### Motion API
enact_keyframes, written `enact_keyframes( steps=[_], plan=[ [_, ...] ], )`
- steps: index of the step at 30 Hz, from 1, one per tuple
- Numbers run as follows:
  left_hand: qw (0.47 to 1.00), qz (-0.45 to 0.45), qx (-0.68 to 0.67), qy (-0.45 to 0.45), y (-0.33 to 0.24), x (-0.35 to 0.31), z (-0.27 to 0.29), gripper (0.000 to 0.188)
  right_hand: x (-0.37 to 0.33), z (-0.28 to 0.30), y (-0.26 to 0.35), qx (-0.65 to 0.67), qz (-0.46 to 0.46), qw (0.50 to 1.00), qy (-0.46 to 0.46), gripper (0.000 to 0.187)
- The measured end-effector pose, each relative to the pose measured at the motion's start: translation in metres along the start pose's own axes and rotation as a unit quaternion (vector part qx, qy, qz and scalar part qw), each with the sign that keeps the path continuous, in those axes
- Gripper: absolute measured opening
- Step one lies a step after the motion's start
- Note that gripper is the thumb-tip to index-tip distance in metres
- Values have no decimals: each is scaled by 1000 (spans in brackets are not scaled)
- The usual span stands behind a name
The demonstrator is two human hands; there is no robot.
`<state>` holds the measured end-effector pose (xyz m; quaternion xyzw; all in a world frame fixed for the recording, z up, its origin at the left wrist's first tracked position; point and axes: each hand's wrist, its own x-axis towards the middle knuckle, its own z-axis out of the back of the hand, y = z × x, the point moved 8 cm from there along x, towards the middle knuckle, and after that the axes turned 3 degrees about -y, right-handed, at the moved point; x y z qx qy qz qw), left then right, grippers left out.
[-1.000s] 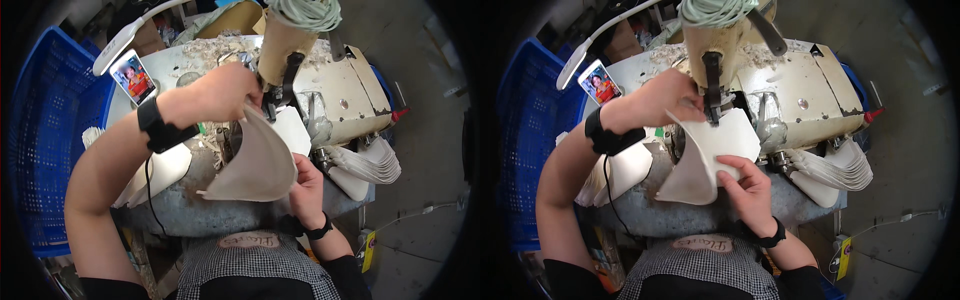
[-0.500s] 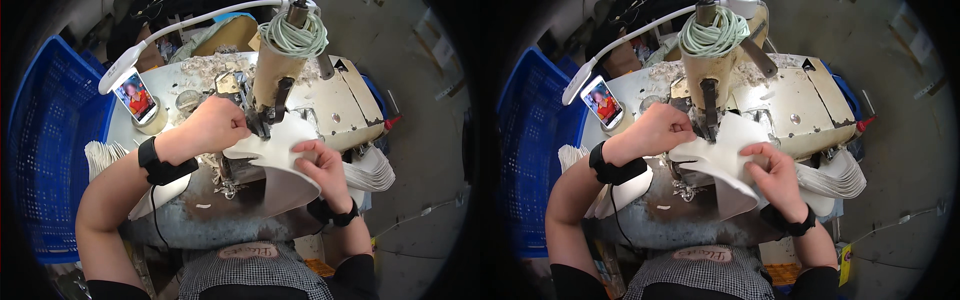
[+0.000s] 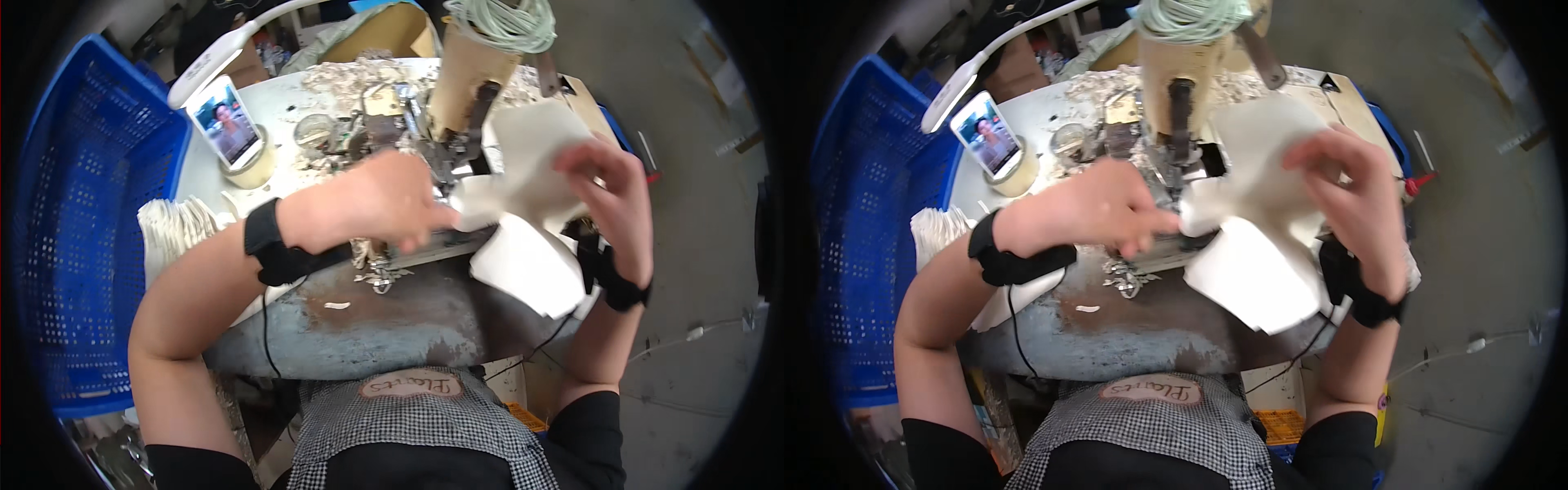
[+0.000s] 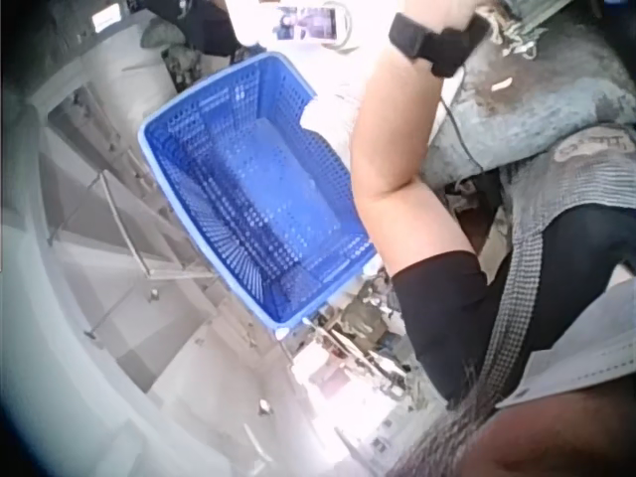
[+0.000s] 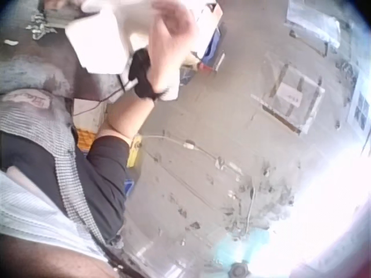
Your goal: The person operates a sewing machine to stitch white fabric pieces into mask shapes. They repeatedly pick up flat fabric pieces, feed them through the machine, and stack the finished products. A smartphone is visible on the table playing a video.
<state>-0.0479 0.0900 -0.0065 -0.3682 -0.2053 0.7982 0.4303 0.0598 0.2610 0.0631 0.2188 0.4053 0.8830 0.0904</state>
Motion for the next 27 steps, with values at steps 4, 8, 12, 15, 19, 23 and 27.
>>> enact_keyframes(
  steps=[4,8,12,15,19,23,27],
  plan=[
    [949,-12,-265,172,-7,-12,-62,61,-47,18,48,35,25,997,-60,18],
    [872,-52,-465,144,-8,-28,-67,59,-92,4,38,93,-8,992,-87,18],
    [873,-32,-470,126,10,-27,-62,45,-124,-27,15,101,-89,991,-26,22],
    [907,41,-409,93,26,-21,-54,46,-140,-48,0,145,-114,983,-8,24],
    [937,97,-333,30,35,-16,-43,47,-154,-72,-21,196,-170,965,-31,28],
    [938,139,-318,-6,44,-17,-38,42,-155,-90,-29,255,-209,943,-28,29],
    [925,83,-371,-6,41,-19,-35,37,-158,-103,-37,323,-248,913,-25,30]
  ],
)
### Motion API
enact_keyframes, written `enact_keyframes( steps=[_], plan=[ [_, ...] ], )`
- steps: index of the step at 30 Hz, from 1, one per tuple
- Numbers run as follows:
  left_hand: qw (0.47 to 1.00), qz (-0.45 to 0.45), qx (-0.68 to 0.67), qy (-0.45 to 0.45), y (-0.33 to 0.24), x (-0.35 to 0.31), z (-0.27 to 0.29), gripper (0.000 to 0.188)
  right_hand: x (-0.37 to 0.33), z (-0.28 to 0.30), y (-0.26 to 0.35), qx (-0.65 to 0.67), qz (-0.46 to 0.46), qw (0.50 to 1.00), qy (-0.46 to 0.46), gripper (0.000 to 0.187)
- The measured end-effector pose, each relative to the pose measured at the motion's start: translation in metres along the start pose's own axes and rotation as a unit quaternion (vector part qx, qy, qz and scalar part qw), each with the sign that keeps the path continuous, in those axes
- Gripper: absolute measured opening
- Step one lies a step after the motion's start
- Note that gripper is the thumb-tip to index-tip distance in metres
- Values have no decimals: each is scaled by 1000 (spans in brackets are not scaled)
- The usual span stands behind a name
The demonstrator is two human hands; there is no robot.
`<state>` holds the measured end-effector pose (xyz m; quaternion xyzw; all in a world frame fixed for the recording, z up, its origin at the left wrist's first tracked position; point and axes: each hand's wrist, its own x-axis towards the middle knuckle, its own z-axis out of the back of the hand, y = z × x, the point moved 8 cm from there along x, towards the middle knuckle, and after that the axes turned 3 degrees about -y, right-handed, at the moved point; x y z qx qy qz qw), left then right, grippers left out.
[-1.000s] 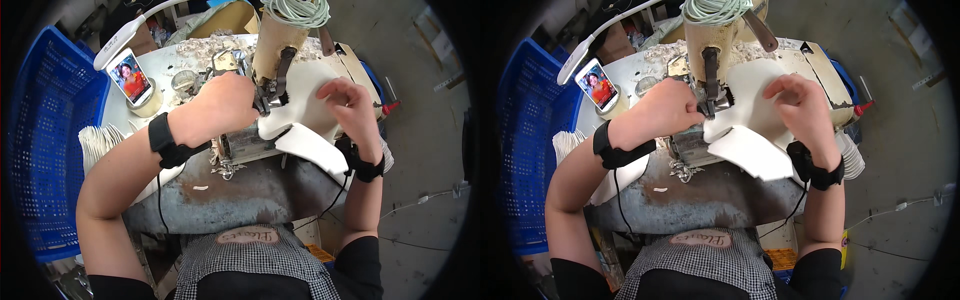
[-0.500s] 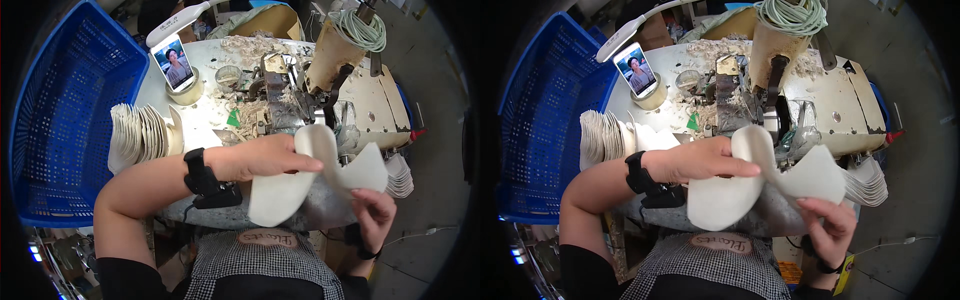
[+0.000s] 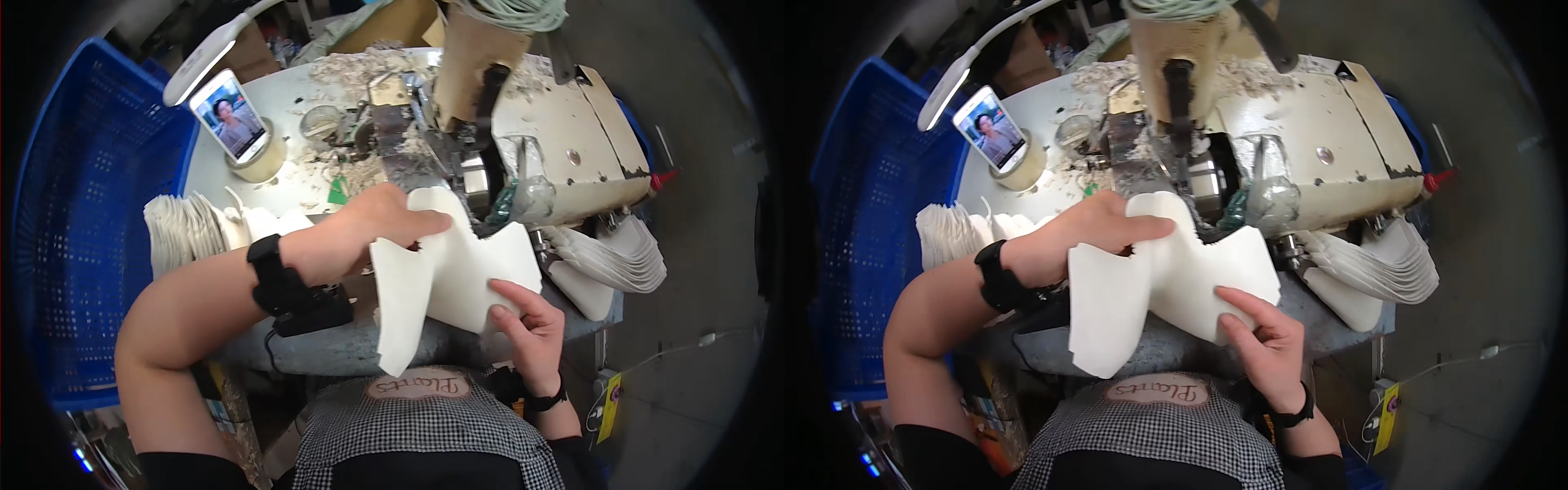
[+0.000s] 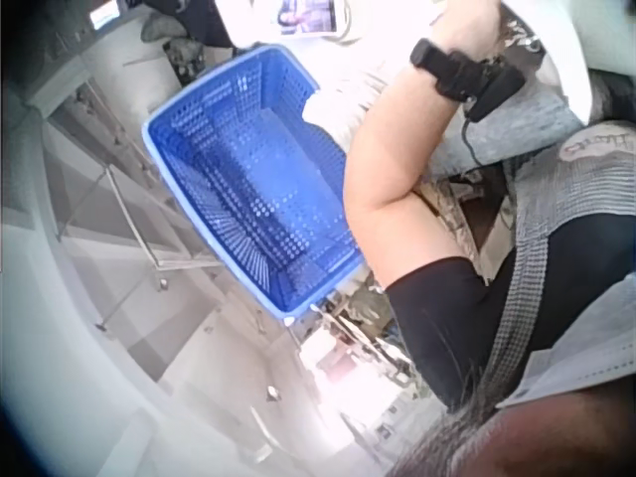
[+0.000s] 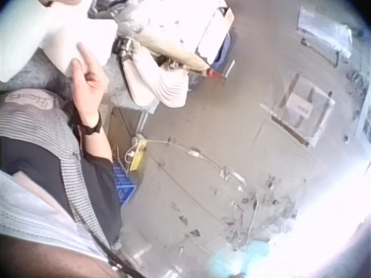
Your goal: The person operates a sewing machine to stitch white fabric pieces into mask shapes. They repeatedly pick up flat fabric pieces, feed them through the machine, and stack the finished products. A smartphone is visible on the table playing a video.
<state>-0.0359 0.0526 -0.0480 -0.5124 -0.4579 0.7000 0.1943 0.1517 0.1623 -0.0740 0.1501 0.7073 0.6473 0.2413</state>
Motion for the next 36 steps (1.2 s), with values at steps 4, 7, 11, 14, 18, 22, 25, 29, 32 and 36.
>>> enact_keyframes(
  steps=[4,7,11,14,18,22,25,29,32,36],
  plan=[
    [999,-8,-38,14,-1,7,-3,34,1,1,-6,38,-7,999,-11,30],
    [996,-54,-61,25,1,8,-3,29,3,0,-4,51,-18,998,-10,30],
    [999,27,-33,2,-10,9,-5,35,12,4,1,59,-25,998,-20,29],
    [996,-7,-81,22,-12,13,-9,39,17,14,9,45,0,998,-35,28],
    [989,89,-97,72,-9,12,-16,56,18,29,18,3,27,997,-66,28],
    [981,87,-81,151,-16,1,-9,53,15,45,25,-31,60,994,-91,21],
    [985,-2,-15,171,-29,-8,-1,46,7,46,34,-124,94,980,-120,17],
    [971,-125,176,104,-43,-6,4,34,-3,34,43,-171,139,965,-143,15],
    [925,-217,309,48,-59,-10,4,28,-12,20,46,-193,172,957,-131,15],
    [871,-320,371,27,-64,-9,5,22,-15,0,42,-144,111,983,-9,21]
  ],
)
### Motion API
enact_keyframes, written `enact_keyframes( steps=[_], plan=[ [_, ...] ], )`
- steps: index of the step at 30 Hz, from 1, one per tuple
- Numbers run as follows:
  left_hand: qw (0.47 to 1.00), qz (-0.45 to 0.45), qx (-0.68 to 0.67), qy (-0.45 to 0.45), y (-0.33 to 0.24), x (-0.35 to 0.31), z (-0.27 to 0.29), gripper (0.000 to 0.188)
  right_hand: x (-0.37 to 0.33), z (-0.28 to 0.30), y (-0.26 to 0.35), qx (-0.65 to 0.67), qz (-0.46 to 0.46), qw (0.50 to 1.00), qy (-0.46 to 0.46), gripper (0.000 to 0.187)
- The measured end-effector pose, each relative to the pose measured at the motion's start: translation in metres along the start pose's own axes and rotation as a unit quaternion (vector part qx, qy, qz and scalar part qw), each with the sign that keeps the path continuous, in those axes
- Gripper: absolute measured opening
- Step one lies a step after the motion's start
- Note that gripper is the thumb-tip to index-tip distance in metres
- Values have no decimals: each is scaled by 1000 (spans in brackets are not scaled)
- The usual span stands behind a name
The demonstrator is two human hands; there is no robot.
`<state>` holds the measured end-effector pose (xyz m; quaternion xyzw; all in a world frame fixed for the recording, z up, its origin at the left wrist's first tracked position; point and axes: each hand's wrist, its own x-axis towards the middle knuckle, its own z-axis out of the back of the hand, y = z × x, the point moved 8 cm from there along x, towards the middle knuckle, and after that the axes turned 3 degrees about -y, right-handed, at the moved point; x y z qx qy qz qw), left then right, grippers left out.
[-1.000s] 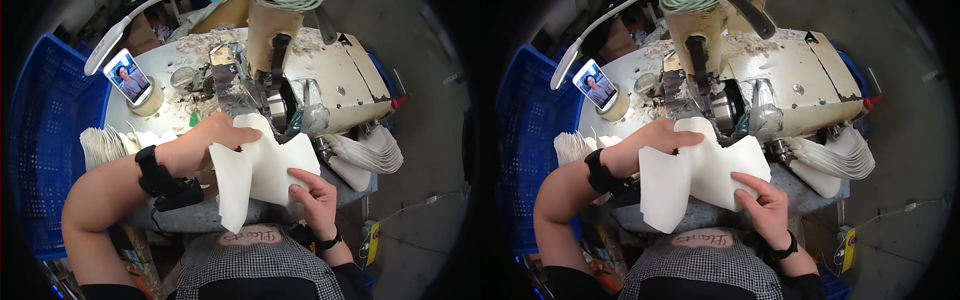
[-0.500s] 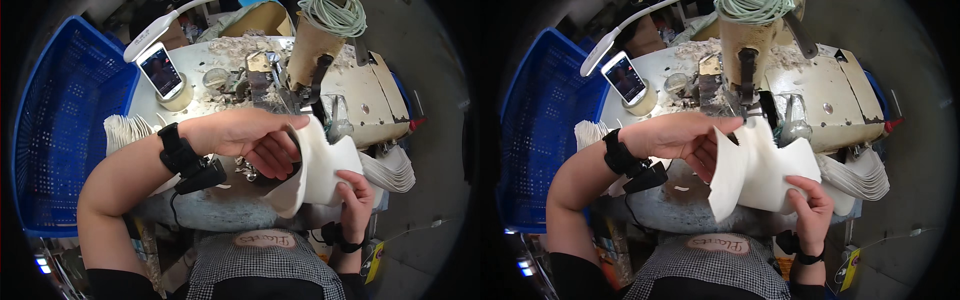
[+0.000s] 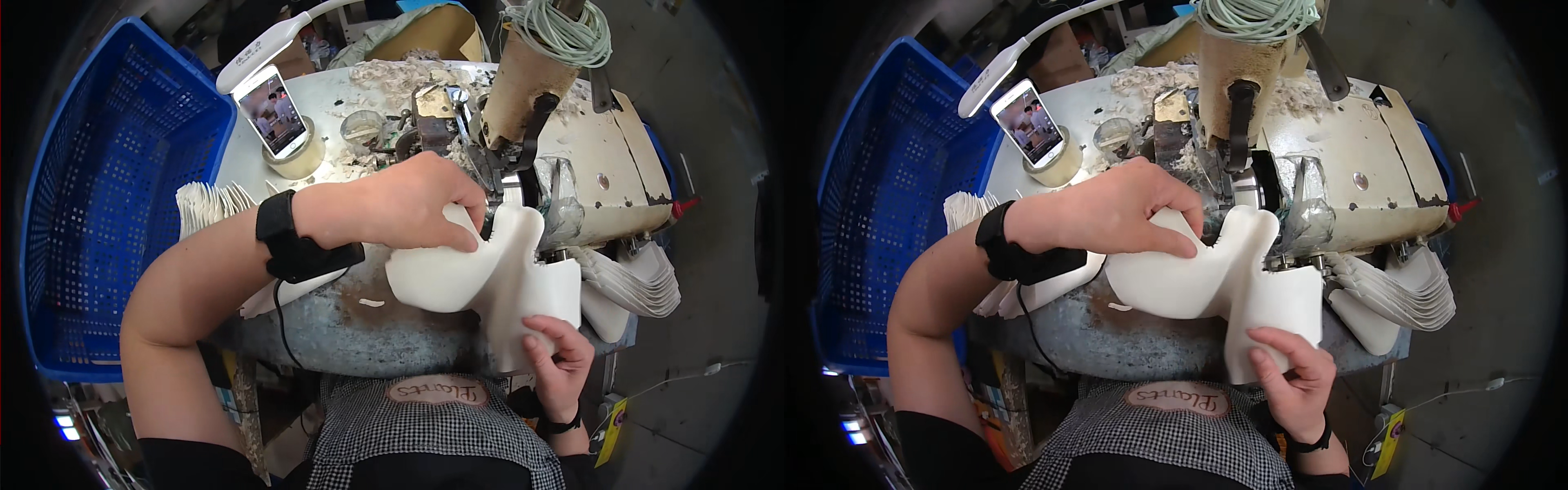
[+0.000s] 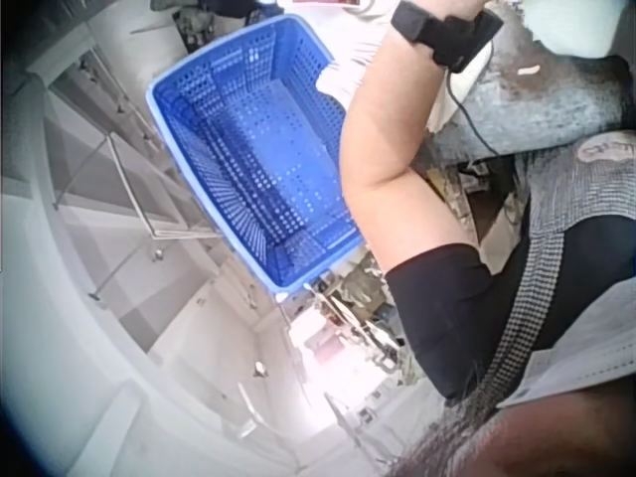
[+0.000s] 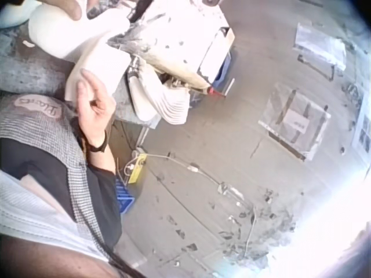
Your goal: The person operates a sewing machine to stitch white fabric pieces into mask shapes. They repeatedly pick up flat fabric pieces, feed them through the machine, and stack the finished products. A smartphone is visible on the table playing a video.
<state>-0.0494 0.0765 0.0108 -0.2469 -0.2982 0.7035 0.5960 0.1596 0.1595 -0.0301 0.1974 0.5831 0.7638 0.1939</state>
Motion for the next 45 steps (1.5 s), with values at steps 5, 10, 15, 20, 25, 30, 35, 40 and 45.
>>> enact_keyframes(
  steps=[5,10,15,20,25,30,35,40,45],
  plan=[
    [999,-41,19,-8,2,3,8,19,-7,-33,7,81,-31,979,185,45],
    [998,-1,64,4,3,1,8,15,-15,-55,11,119,-23,946,301,68],
    [994,-4,107,2,2,1,9,14,-15,-65,25,82,49,936,340,72],
    [993,-39,115,6,-1,4,18,15,-15,-77,35,90,77,918,379,79],
    [990,-49,124,40,0,15,31,17,-12,-103,33,178,74,890,414,91],
    [985,24,145,87,4,26,34,17,-6,-122,35,212,92,880,416,97],
    [982,28,171,73,15,34,44,17,12,-132,41,241,116,888,375,98],
    [980,-34,188,46,11,33,47,17,13,-132,40,236,95,888,384,98],
    [982,-16,188,5,12,33,46,19,12,-122,41,236,90,896,364,97]
  ],
)
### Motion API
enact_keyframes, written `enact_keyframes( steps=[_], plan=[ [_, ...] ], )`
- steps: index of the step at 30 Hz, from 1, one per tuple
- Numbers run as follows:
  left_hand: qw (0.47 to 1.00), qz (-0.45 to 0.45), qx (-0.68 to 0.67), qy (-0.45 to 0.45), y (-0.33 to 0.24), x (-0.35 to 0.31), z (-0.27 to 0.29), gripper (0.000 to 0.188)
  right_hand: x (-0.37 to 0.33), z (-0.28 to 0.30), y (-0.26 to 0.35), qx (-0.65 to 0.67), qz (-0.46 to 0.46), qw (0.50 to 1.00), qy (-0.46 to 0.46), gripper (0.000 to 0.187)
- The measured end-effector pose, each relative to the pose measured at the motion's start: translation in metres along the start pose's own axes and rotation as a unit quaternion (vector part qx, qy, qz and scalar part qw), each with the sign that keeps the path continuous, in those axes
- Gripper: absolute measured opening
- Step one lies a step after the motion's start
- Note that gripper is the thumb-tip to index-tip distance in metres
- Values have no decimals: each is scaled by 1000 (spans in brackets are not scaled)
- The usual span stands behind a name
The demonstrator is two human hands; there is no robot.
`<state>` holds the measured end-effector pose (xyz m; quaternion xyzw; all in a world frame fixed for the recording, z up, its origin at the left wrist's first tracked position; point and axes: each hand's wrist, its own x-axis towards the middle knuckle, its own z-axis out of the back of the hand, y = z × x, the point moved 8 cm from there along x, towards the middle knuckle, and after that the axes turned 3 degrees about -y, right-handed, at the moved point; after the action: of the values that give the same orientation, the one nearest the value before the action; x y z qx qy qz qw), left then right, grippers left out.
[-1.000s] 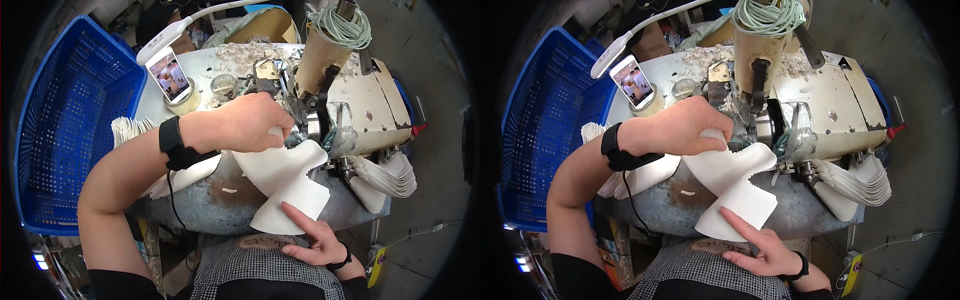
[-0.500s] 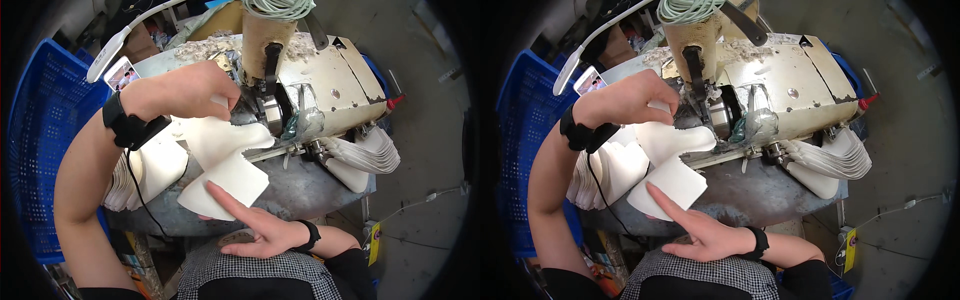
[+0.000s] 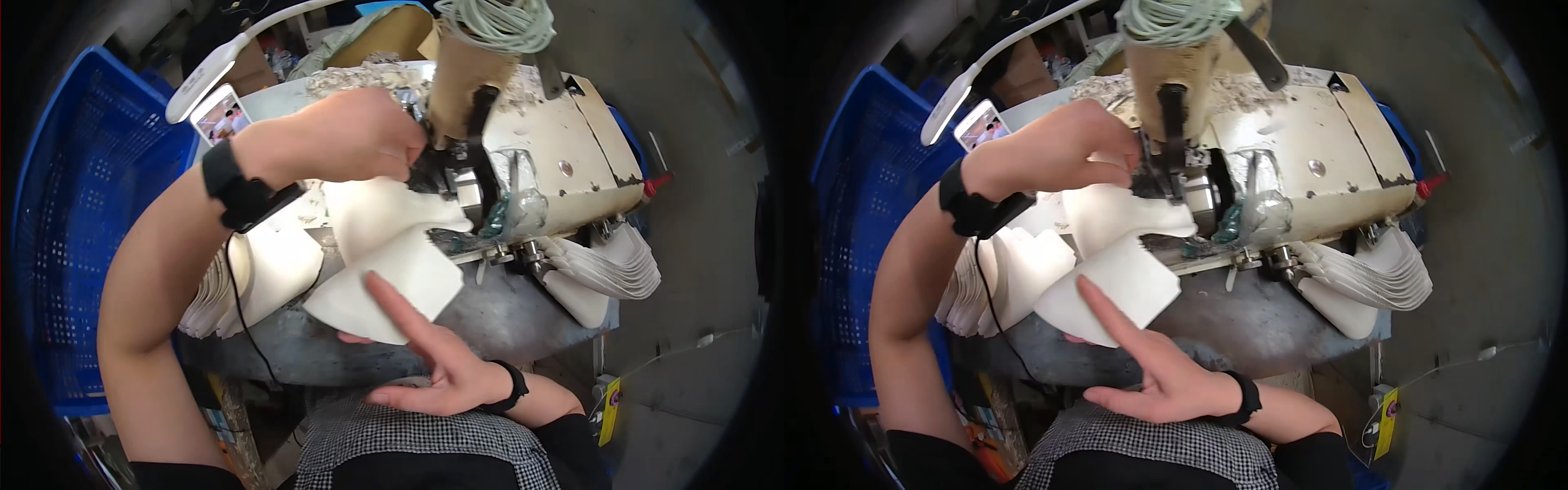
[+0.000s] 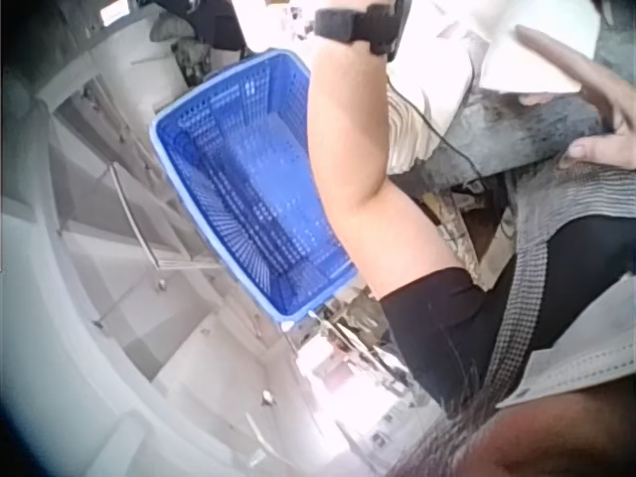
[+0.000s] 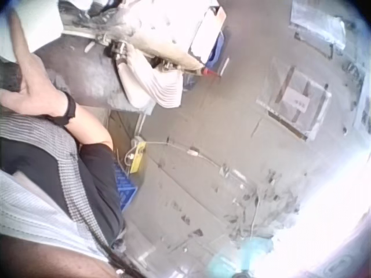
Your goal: The person operates a sewing machine to stitch white fabric pieces into mask shapes. They repeatedly pick up flat fabric pieces, feed them through the machine, and stack the finished products. A smartphone is visible on the table playing a video.
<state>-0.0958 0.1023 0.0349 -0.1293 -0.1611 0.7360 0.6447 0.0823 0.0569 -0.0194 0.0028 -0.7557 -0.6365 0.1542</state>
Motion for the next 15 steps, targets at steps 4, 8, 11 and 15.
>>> enact_keyframes(
  steps=[4,8,11,15],
  plan=[
    [999,17,41,-26,-1,-5,-4,19,-6,8,2,0,-45,998,-43,94],
    [995,80,49,-44,2,-9,-17,18,-15,19,9,-11,-62,994,-85,90],
    [994,76,14,-72,3,-10,-22,17,-20,26,12,-28,-67,991,-116,88],
    [992,86,26,-88,2,-10,-26,17,-25,31,13,-22,-86,985,-147,87]
  ],
)
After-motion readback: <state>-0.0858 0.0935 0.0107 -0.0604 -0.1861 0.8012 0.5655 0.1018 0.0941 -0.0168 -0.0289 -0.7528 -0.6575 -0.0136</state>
